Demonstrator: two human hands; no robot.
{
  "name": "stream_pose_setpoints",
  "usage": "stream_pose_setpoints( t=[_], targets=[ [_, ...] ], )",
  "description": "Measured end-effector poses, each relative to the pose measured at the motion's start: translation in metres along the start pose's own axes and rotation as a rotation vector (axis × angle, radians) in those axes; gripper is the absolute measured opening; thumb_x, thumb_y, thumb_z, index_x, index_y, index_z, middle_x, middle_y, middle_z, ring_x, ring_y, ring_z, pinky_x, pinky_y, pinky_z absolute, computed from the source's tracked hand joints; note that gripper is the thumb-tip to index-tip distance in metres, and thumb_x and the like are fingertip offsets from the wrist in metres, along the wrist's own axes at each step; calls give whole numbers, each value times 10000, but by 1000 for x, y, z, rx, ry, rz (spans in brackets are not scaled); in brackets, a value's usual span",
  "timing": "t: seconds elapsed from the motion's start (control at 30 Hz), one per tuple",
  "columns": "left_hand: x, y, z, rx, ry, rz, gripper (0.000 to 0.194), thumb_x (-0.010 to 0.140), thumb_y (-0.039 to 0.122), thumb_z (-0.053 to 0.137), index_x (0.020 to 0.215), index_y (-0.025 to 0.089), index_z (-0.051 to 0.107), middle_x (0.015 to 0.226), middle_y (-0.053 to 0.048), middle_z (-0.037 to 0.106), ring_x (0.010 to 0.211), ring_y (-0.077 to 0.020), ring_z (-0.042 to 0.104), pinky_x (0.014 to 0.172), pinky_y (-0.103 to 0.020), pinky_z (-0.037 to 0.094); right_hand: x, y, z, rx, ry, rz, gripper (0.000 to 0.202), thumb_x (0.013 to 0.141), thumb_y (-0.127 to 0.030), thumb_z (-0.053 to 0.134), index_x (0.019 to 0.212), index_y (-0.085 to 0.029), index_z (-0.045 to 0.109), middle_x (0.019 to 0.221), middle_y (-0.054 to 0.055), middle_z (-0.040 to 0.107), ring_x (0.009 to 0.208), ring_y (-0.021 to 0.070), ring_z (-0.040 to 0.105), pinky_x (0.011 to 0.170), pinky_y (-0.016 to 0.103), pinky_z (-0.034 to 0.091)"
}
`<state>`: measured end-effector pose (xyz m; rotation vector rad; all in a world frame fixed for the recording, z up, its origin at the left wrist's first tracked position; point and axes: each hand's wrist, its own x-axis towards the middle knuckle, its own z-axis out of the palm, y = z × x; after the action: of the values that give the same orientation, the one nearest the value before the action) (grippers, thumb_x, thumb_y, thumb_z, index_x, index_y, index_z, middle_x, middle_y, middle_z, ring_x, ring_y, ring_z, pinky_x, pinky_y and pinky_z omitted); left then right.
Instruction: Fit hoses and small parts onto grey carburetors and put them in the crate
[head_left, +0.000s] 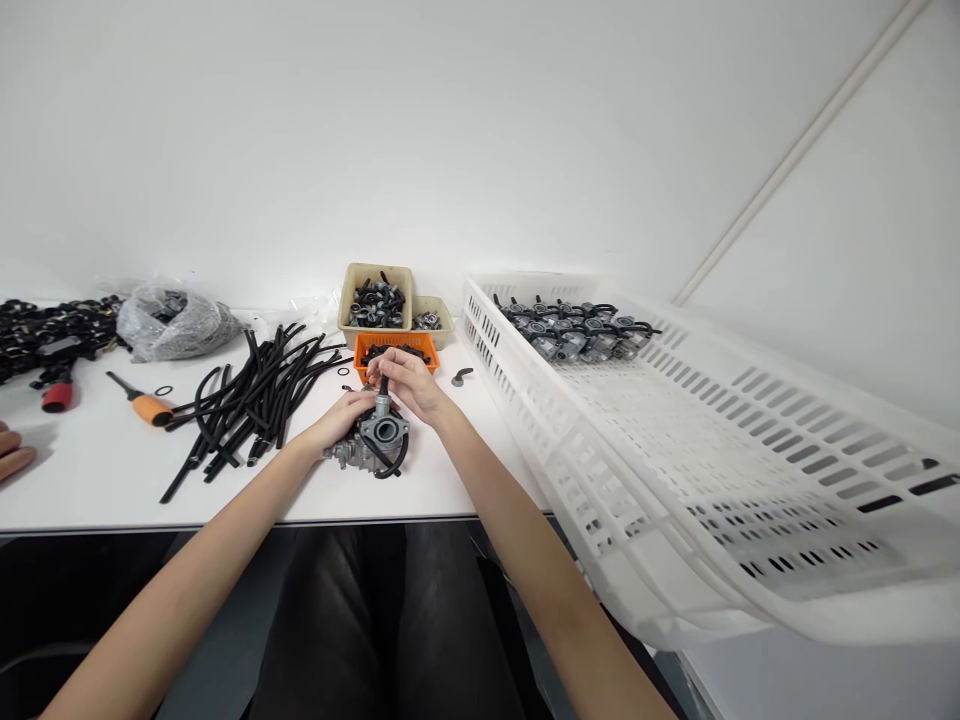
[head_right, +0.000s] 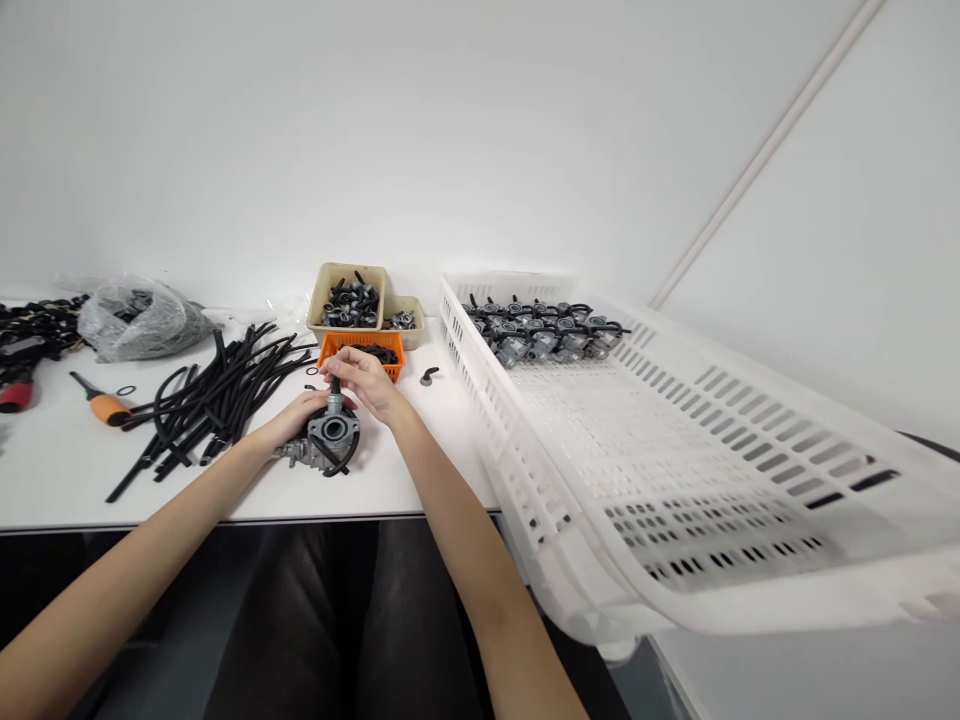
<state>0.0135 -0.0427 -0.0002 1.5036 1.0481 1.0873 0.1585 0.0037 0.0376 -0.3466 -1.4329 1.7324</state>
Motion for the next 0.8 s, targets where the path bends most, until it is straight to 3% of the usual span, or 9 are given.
stream_pose_setpoints(
  t=[0.8],
  targets=[
    [0,1,1,11,-2,29,353,740,443,536,792,128,686,855,-74,704,868,-228,595,827,-312,432,-3,-4,6,30,-40,2,315,637,-323,793,682,-184,514,791,-6,602,688,112,527,642,252,414]
  ],
)
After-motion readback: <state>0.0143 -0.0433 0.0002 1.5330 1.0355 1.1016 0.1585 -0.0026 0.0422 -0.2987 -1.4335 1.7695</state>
